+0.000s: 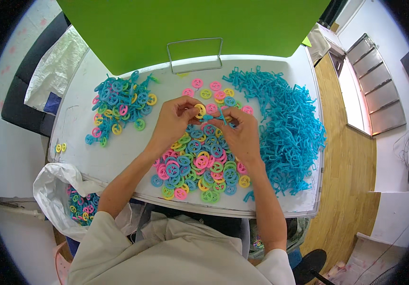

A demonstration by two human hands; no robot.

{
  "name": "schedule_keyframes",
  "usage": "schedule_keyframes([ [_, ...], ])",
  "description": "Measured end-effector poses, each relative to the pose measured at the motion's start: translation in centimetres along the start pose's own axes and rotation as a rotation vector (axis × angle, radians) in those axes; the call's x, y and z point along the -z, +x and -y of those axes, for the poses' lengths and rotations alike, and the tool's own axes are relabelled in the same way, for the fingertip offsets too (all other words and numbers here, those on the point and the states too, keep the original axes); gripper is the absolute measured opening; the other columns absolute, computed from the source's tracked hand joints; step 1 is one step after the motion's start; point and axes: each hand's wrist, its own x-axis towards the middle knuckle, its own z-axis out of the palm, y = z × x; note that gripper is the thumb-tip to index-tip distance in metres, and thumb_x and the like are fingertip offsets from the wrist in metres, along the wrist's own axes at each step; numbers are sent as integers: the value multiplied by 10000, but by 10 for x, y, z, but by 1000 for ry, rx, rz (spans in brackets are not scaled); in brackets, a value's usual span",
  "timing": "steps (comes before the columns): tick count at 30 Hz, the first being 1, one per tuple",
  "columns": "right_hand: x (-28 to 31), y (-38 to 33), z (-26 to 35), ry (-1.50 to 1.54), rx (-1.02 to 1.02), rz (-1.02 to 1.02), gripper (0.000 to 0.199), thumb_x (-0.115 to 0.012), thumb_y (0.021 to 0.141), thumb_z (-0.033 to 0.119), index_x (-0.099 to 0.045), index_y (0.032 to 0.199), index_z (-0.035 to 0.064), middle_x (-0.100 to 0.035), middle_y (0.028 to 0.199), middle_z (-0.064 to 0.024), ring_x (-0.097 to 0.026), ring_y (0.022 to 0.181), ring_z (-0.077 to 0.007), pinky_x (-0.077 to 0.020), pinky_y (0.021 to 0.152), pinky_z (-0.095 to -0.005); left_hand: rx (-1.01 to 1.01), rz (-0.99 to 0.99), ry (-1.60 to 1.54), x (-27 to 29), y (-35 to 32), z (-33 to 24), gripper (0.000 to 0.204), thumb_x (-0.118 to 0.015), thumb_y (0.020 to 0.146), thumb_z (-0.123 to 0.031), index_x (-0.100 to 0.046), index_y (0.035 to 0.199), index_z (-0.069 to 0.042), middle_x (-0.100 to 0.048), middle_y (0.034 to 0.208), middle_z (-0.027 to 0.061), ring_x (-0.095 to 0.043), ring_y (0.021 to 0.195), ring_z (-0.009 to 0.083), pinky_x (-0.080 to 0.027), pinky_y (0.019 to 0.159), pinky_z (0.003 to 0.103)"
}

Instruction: Manually assembling and sorting small colorful plastic toy pieces at a workstation.

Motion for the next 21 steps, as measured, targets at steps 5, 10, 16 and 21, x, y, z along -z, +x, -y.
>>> schedule_keyframes([
  [5, 5, 2, 5, 23, -110, 61, 118, -731, 772, 24, -679, 875, -3, -571, 694, 41, -444, 592, -14, -319, 489, -191, -151, -85, 239, -7, -4, 9, 119, -492, 900, 59, -586, 971, 47, -634, 913, 102, -630, 826, 146, -580, 719, 293],
  [10, 9, 4, 12, 26, -146, 67, 125, -724, 789, 46, -677, 896, 0, -583, 704, 27, -462, 599, -21, -338, 494, -191, -124, -23, 86, -8, -4, 6, 155, -490, 901, 59, -555, 1041, 44, -643, 897, 106, -648, 795, 155, -572, 730, 288],
  [16, -9, -2, 24, 335, -200, -130, 269, -689, 834, 79, -610, 1078, -3, -654, 837, -37, -624, 730, -96, -500, 638, -219, -163, -39, 50, -16, -11, -1, 192, -523, 925, -10, -576, 1104, 34, -648, 930, 106, -657, 847, 158, -566, 745, 276],
  [21, -7, -2, 20, 245, -27, -104, 296, -691, 826, 53, -594, 1100, 1, -661, 885, -59, -647, 751, -115, -517, 669, -227, -112, -12, -29, -11, -7, -2, 242, -511, 950, -57, -595, 1164, 17, -654, 978, 103, -655, 850, 153, -564, 750, 270],
])
